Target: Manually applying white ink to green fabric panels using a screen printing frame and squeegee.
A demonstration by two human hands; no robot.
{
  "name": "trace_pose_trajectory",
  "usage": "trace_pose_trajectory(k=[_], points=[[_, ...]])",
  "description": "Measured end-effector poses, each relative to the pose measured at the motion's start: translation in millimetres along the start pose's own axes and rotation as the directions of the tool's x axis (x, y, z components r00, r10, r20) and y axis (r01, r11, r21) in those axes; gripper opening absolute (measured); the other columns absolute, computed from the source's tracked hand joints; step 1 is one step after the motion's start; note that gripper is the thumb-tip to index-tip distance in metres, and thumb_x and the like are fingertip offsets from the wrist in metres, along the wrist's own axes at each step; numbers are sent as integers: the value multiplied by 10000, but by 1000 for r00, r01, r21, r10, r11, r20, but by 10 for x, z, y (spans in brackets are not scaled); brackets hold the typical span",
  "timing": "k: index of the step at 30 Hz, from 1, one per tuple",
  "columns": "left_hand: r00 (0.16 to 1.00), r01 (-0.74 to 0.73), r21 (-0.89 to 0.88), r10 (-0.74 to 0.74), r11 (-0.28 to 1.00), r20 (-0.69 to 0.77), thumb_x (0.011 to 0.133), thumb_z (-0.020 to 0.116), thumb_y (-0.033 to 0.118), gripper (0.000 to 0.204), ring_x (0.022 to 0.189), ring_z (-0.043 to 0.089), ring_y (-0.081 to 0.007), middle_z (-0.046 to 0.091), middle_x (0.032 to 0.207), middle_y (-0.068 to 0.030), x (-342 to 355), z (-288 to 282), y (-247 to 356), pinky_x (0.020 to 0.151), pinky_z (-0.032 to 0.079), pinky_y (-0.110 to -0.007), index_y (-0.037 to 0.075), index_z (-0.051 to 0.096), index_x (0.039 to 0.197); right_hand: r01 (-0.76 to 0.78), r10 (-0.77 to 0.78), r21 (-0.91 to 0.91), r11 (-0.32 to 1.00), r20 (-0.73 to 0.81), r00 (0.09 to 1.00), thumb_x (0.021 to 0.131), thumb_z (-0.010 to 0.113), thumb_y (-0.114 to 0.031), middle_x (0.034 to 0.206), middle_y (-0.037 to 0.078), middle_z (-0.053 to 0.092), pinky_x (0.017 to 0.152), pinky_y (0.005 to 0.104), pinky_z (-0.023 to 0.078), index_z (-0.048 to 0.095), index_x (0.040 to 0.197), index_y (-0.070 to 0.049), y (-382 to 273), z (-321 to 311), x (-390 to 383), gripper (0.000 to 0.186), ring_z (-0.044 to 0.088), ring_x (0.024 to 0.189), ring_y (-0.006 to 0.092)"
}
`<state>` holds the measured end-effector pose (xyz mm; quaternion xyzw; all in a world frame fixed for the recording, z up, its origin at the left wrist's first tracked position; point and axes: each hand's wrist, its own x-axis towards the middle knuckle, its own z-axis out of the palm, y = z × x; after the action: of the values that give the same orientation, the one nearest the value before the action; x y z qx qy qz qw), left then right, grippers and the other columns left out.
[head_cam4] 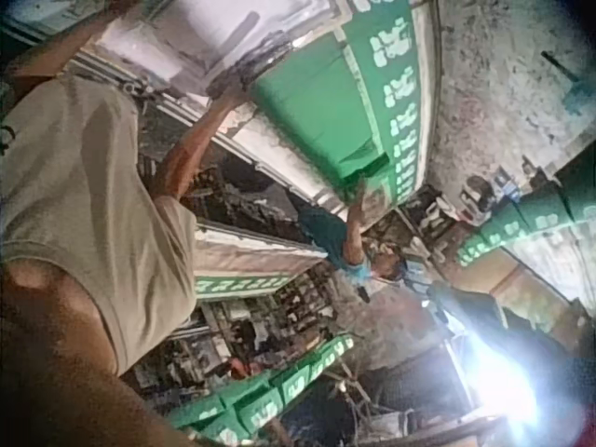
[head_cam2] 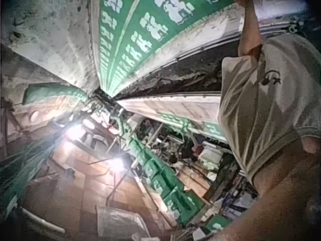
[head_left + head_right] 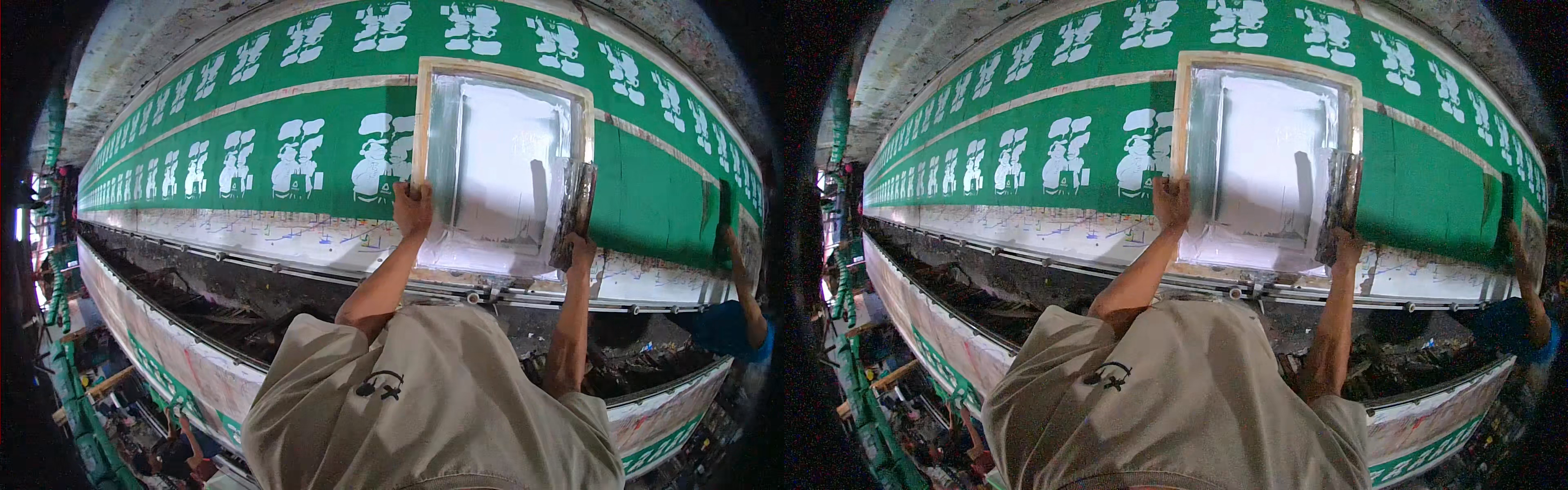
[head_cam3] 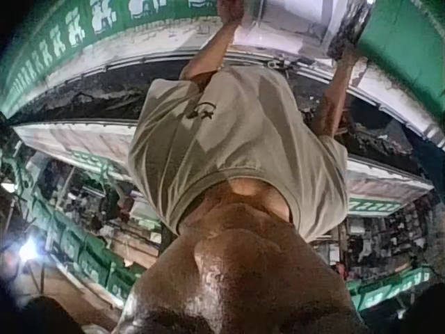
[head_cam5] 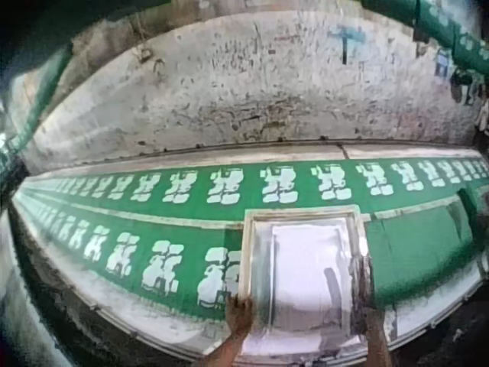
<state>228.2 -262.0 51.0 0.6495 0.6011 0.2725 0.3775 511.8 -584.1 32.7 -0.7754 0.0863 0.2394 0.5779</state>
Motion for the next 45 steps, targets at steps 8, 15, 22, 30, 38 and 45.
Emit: trace_pose_trajectory(k=[8, 15, 22, 30, 38, 45], points=[[962, -272, 154, 269, 950, 40, 990, 694, 292, 408, 947, 665, -470, 675, 1025, -274, 132, -117, -430, 837, 518, -543, -52, 527, 1131, 32, -30, 98, 995, -29, 999, 796, 727, -31, 1289, 147, 642, 970, 392, 481, 484, 1418, 33, 286, 76, -386, 671, 595, 1144, 301], [811, -542, 477, 580, 692, 80, 916, 717, 242, 327, 994, 566, -461, 559, 964, -216, 297, -25, -605, 894, 458, -588, -8, 572, 1068, -57, 62, -73, 996, 69, 996, 833, 744, -124, 1119, 77, 712, 873, 377, 513, 654, 1242, -33, 244, 67, -200, 429, 638, 952, 226], [907, -353, -32, 350, 935, 235, 878, 773, 319, 466, 1059, 559, -471, 579, 1078, -244, 364, -331, -228, 948, 442, -601, -16, 587, 1143, 297, -581, -902, 312, 66, 812, 767, 841, -224, 1106, 142, 749, 960, 508, 514, 735, 1134, -110, -219, 845, -1055, 399, 700, 1053, 350], [575, -744, -101, 710, 660, 408, 919, 740, 332, 293, 1126, 580, -414, 628, 1194, -175, 2098, 971, 1212, 952, 459, -520, 47, 701, 970, 787, -391, -616, 32, 717, 577, 834, 786, -290, 997, 49, 745, 857, 478, 553, 744, 947, -157, -2185, 2442, 1057, 180, 713, 981, 296], [623, -748, 121, 629, 652, 465, 935, 684, 289, 384, 1016, 627, -415, 666, 1085, -178, 367, 391, 154, 943, 434, -561, 53, 623, 1232, 787, -554, -617, -4, 657, 512, 756, 811, -265, 932, 50, 696, 809, 454, 539, 735, 932, -143, -663, 1570, 52, 226, 694, 960, 280], [607, -677, 126, 453, 725, 653, 929, 701, 360, 496, 1119, 635, -426, 667, 1183, -195, -750, -470, -355, 1004, 465, -580, 56, 605, 1310, 770, -412, -636, 43, 691, 594, 760, 842, -327, 1103, 84, 696, 912, 517, 534, 725, 1160, -150, -142, 860, -1167, 454, 676, 1091, 313]])
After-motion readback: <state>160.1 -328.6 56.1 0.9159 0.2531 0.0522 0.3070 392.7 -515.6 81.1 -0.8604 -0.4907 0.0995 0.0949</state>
